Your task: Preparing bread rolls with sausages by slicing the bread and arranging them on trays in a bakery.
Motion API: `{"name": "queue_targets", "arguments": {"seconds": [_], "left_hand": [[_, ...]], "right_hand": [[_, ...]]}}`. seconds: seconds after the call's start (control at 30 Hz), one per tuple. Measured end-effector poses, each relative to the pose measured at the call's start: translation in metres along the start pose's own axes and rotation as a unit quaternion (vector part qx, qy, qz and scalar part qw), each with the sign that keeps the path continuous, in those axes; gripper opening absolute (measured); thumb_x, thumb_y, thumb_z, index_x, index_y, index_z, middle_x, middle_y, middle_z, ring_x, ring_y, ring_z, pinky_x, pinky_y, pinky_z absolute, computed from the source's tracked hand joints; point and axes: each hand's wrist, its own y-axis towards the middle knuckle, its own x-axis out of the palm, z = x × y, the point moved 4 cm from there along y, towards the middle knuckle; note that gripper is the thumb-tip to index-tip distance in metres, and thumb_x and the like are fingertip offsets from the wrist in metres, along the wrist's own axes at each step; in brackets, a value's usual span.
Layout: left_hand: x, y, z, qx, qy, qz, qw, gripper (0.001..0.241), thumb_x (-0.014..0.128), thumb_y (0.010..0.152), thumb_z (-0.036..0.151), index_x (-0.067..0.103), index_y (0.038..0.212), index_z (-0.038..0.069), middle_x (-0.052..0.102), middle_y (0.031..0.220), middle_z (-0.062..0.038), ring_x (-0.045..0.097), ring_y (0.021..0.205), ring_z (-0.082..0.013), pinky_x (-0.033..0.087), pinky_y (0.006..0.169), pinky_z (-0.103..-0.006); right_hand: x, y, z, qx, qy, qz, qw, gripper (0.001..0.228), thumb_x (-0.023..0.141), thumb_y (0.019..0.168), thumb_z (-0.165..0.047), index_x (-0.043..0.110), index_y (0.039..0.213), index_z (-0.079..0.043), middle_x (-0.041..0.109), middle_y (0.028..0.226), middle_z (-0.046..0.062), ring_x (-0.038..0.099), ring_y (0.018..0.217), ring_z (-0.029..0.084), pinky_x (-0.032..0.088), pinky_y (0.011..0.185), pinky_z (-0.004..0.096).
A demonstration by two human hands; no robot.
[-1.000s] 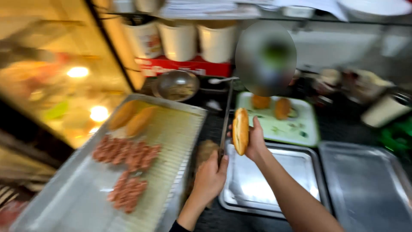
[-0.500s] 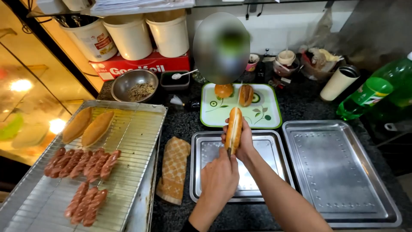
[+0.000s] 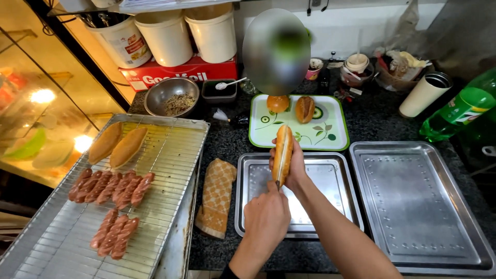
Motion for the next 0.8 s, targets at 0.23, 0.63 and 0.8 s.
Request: {"name": "queue_targets", "arguments": {"seconds": [0.23, 0.63, 0.8], "left_hand": [[-0.001, -0.001, 0.003, 0.024, -0.001, 0.022, 0.999, 0.026, 0.048, 0.1, 0.02, 0.058, 0.103, -0.004, 0.069, 0.065, -0.023, 0.071, 0.061, -0.0414, 0.057, 0.06, -0.0523], [0.0, -0.005, 0.005, 0.031, 0.003, 0.044, 0.999, 0.024, 0.05, 0.099, 0.019, 0.057, 0.103, -0.004, 0.069, 0.063, -0.023, 0.07, 0.058, -0.0414, 0.055, 0.056, -0.0524], [-0.012, -0.007, 0.013, 0.016, -0.008, 0.033, 0.999, 0.026, 0.05, 0.1, 0.019, 0.057, 0.106, -0.004, 0.069, 0.063, -0.022, 0.07, 0.057, -0.0406, 0.056, 0.055, -0.05]], "right_hand": [[-0.009, 0.003, 0.004, 0.01, 0.032, 0.046, 0.998, 0.048, 0.039, 0.102, -0.057, 0.058, 0.097, -0.014, 0.055, 0.067, 0.006, 0.052, 0.051, 0.02, 0.046, 0.048, 0.033], [-0.005, -0.011, 0.001, 0.015, 0.017, 0.007, 1.0, 0.049, 0.038, 0.101, -0.06, 0.058, 0.097, -0.015, 0.055, 0.066, 0.004, 0.051, 0.05, 0.019, 0.043, 0.046, 0.032], [-0.003, -0.014, 0.001, 0.014, -0.004, 0.025, 1.0, 0.05, 0.037, 0.101, -0.06, 0.059, 0.098, -0.014, 0.055, 0.068, 0.005, 0.053, 0.053, 0.019, 0.046, 0.048, 0.033]]}}
